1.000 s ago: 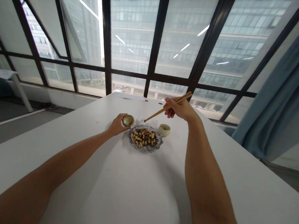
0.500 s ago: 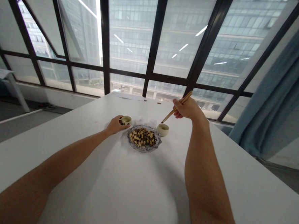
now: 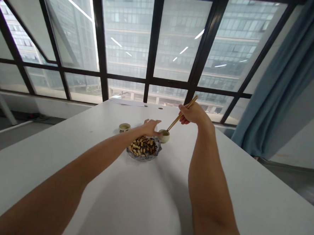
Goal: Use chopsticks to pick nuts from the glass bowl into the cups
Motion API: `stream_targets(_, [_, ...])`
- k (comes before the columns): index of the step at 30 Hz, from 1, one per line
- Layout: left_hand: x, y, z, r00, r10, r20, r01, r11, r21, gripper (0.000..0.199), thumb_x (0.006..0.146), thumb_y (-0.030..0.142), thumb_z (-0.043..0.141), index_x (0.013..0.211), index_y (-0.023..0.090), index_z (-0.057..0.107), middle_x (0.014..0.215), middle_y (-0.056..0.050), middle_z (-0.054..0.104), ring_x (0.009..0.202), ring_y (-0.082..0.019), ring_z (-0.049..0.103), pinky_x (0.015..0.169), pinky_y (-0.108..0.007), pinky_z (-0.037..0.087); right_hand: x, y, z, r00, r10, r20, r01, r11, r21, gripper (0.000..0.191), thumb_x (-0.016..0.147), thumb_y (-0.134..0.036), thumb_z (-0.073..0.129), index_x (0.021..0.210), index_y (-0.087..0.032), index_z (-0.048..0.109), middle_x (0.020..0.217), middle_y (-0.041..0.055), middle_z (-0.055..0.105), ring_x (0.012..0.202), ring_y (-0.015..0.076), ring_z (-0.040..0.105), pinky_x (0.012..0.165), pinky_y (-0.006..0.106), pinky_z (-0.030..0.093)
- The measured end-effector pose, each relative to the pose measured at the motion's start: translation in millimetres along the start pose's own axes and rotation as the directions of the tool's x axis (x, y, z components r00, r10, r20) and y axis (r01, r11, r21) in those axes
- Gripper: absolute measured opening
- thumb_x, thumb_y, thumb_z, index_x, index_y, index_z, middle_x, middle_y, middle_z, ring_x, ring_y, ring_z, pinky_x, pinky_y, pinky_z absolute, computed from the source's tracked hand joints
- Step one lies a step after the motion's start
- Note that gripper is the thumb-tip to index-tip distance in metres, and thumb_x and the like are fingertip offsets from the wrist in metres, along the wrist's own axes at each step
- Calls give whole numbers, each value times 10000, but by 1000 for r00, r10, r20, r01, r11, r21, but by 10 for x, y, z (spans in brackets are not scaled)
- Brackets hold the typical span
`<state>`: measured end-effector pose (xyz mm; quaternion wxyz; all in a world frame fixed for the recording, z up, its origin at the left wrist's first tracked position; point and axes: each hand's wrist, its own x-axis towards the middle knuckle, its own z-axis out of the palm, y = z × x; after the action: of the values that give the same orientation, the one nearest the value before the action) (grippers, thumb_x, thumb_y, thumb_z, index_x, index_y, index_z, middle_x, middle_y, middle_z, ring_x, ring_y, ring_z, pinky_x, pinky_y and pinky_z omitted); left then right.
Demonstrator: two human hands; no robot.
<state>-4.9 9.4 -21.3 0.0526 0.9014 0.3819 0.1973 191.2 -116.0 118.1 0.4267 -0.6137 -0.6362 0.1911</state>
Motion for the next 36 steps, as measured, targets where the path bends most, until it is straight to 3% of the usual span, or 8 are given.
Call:
stream_targets(3, [253, 192, 106, 986, -1, 165, -5, 999, 36, 952, 746, 573, 724, 1539, 209, 344, 1519, -205, 499, 1455, -400, 386, 1197, -656, 97, -5, 28, -61, 1000, -3, 2, 3, 1000, 2, 339, 994, -242, 585, 671, -141, 613, 449, 77, 626, 355, 154, 607, 375, 225, 530])
stream_targets(7, [359, 222, 137, 965, 1, 262, -7, 1000, 21, 894, 734, 526, 741, 1503, 254, 374, 1387, -132, 641, 1360, -359, 513, 1201, -644, 79, -2, 57, -95, 999, 25, 34, -25, 1000, -14, 353, 1002, -228, 563, 665, -139, 620, 454, 77, 626, 363, 157, 613, 394, 235, 546])
stream_targets(12, [279, 246, 160, 981, 133, 145, -127, 991, -47, 981, 609, 496, 845, 1453, 208, 436, 1276, -108, 681, 1178, -318, 633, 1148, -502, 303, 24, 109, -84, 998, 14, 63, -14, 1000, -5, 304, 1002, -239, 582, 719, -138, 633, 439, 66, 623, 367, 158, 615, 388, 220, 534])
stream_targets(16, [233, 302, 189, 973, 208, 103, -208, 978, -9, 993, 551, 474, 884, 1422, 225, 477, 1287, -85, 659, 1173, -309, 626, 1090, -415, 377, 27, 121, -52, 995, 11, 104, -9, 1000, -25, 373, 1028, -202, 512, 683, -123, 631, 452, 74, 634, 375, 152, 616, 396, 223, 537])
stream_targets(20, [219, 325, 189, 974, 209, 87, -211, 977, 11, 983, 563, 453, 880, 1429, 224, 476, 1286, -78, 659, 1188, -312, 620, 1081, -404, 391, 36, 167, -24, 988, 51, 144, -43, 998, -56, 424, 1032, -203, 531, 624, -124, 617, 464, 61, 634, 391, 135, 624, 404, 203, 529])
stream_targets(26, [196, 298, 146, 976, 189, 107, -185, 981, -50, 925, 629, 442, 850, 1438, 241, 447, 1286, -69, 688, 1183, -295, 640, 1092, -419, 374, 98, 288, -23, 972, 138, 192, -121, 988, -97, 415, 1001, -335, 631, 646, -120, 646, 511, 57, 658, 434, 125, 648, 430, 190, 533])
stream_targets(36, [191, 224, 138, 980, 84, 182, -75, 996, -53, 747, 791, 509, 713, 1429, 246, 427, 1415, -96, 631, 1346, -283, 549, 1180, -491, 266, 130, 310, -4, 961, 136, 242, -92, 979, -182, 352, 964, -318, 689, 678, -114, 661, 589, 63, 692, 464, 106, 639, 429, 175, 519])
